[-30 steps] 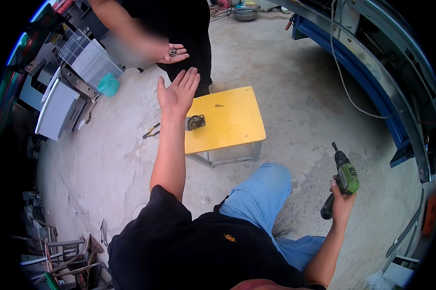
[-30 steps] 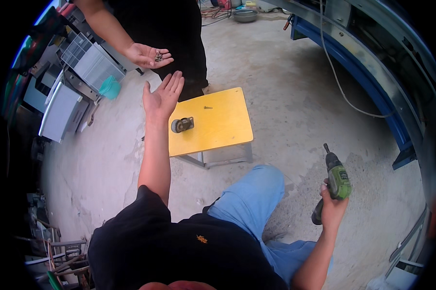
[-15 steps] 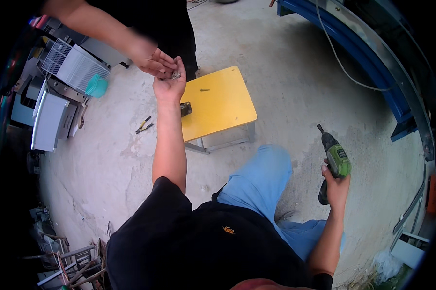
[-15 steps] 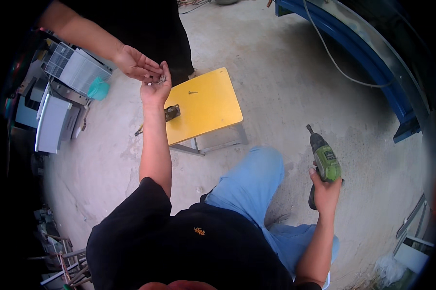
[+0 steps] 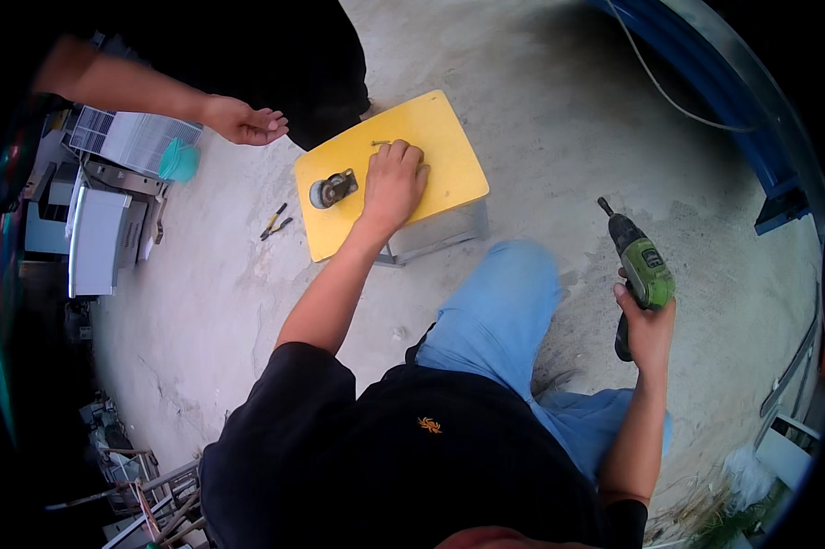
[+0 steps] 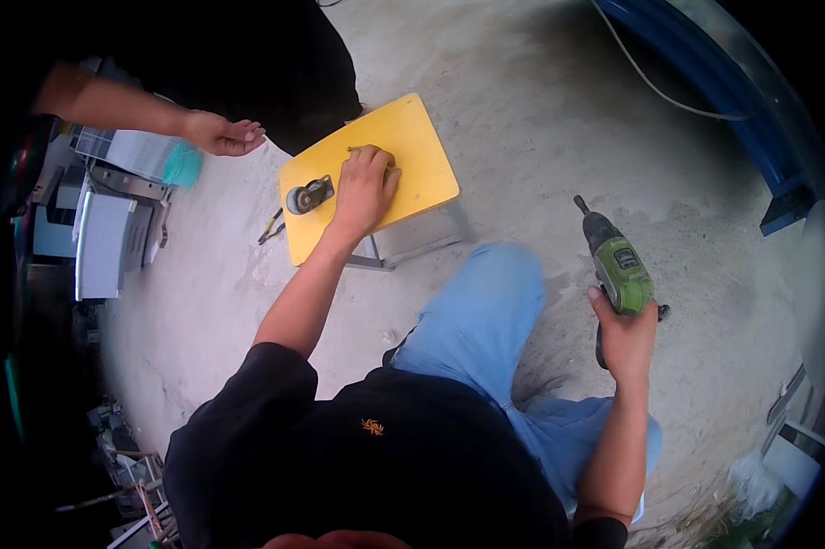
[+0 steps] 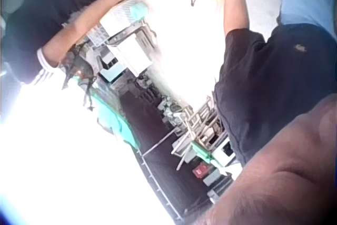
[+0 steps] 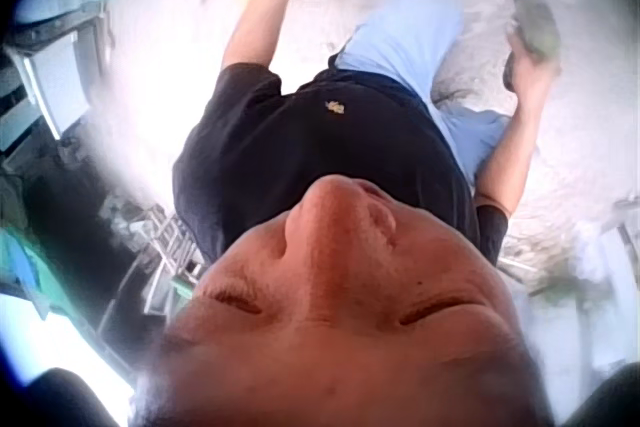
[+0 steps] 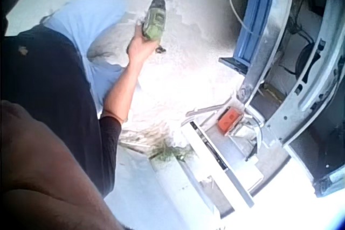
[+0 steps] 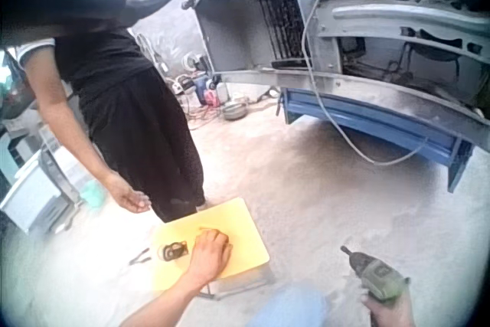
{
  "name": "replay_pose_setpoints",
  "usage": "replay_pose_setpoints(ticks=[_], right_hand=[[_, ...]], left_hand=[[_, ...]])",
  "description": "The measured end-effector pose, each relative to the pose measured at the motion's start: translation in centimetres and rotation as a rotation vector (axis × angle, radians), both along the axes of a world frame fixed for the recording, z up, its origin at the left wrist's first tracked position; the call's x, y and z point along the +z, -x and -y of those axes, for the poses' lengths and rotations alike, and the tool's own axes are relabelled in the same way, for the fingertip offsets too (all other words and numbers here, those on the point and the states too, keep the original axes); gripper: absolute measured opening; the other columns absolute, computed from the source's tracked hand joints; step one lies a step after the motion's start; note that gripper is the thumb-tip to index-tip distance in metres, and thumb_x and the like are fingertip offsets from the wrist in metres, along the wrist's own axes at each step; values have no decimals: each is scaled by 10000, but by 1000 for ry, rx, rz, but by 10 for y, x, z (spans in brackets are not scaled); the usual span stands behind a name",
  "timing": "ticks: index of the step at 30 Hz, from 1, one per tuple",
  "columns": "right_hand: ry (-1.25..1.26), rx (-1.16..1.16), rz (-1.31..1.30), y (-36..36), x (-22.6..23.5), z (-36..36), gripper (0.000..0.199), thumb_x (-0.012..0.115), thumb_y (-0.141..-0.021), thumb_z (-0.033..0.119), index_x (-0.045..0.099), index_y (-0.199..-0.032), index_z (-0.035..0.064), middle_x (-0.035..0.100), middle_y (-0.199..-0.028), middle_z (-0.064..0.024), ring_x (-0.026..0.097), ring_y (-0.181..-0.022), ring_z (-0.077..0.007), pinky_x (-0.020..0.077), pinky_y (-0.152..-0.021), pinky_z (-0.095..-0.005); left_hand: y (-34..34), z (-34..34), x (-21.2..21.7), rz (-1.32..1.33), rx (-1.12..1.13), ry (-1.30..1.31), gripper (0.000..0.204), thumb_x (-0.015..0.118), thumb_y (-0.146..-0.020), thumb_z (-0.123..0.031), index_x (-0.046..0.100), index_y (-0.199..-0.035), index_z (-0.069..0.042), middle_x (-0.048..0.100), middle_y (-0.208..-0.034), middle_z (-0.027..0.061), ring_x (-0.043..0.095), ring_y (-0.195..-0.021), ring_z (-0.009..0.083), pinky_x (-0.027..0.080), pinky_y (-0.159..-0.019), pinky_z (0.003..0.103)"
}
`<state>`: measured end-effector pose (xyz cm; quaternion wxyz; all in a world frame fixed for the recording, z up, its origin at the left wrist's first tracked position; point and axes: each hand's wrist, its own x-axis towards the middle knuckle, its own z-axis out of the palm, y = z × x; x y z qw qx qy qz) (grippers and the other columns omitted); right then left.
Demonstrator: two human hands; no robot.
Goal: The person uses a cordless drill to attach caster wheels to the bottom of a metal cabinet frame. They pick up screws from a yellow stool, position the wheels, and drive the screws into the frame. A hammer is briefly used to tap a wheel into place.
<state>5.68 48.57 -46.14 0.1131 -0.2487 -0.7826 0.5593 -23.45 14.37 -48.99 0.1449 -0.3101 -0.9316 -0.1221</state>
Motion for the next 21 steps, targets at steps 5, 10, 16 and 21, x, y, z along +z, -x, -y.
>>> replay_pose_setpoints(ticks=[5, 10, 16, 21], right_hand=[[1, 18, 13, 4, -1, 0, 351, 769, -923, 67, 704, -1264, 11, 755, -1133, -48, 659, -972, -134, 521, -865, -314], [47, 4, 19, 7, 6, 5, 348, 770, -918, 54, 704, -1253, -12, 755, -1154, -95, 695, -1073, -196, 525, -961, -346], [-32, -59, 86, 6, 15, 9, 312, 764, -915, 57, 719, -1217, -9, 762, -1105, -90, 698, -1018, -183, 533, -925, -344], [214, -13, 79, 10, 20, 23, 387, 801, -894, 115, 673, -1222, -46, 753, -1077, -124, 666, -921, -175, 547, -858, -361]], left_hand=[[-15, 14, 20, -30, -38, -207, 342, 767, -907, -155, 639, -1197, -27, 657, -1239, 163, 606, -1196, 382, 488, -1043, 467], [-17, 99, 68, -3, 310, -183, 386, 798, -906, -210, 672, -1210, -9, 693, -1238, 189, 659, -1166, 380, 520, -1003, 445], [-3, 124, 46, 327, 465, -154, 559, 822, -886, -381, 679, -1242, 26, 727, -1154, 285, 700, -1094, 441, 548, -943, 455], [-43, 172, 76, 274, 481, -436, 409, 771, -974, -221, 650, -1252, 53, 773, -1031, 190, 731, -920, 227, 574, -857, 366]])
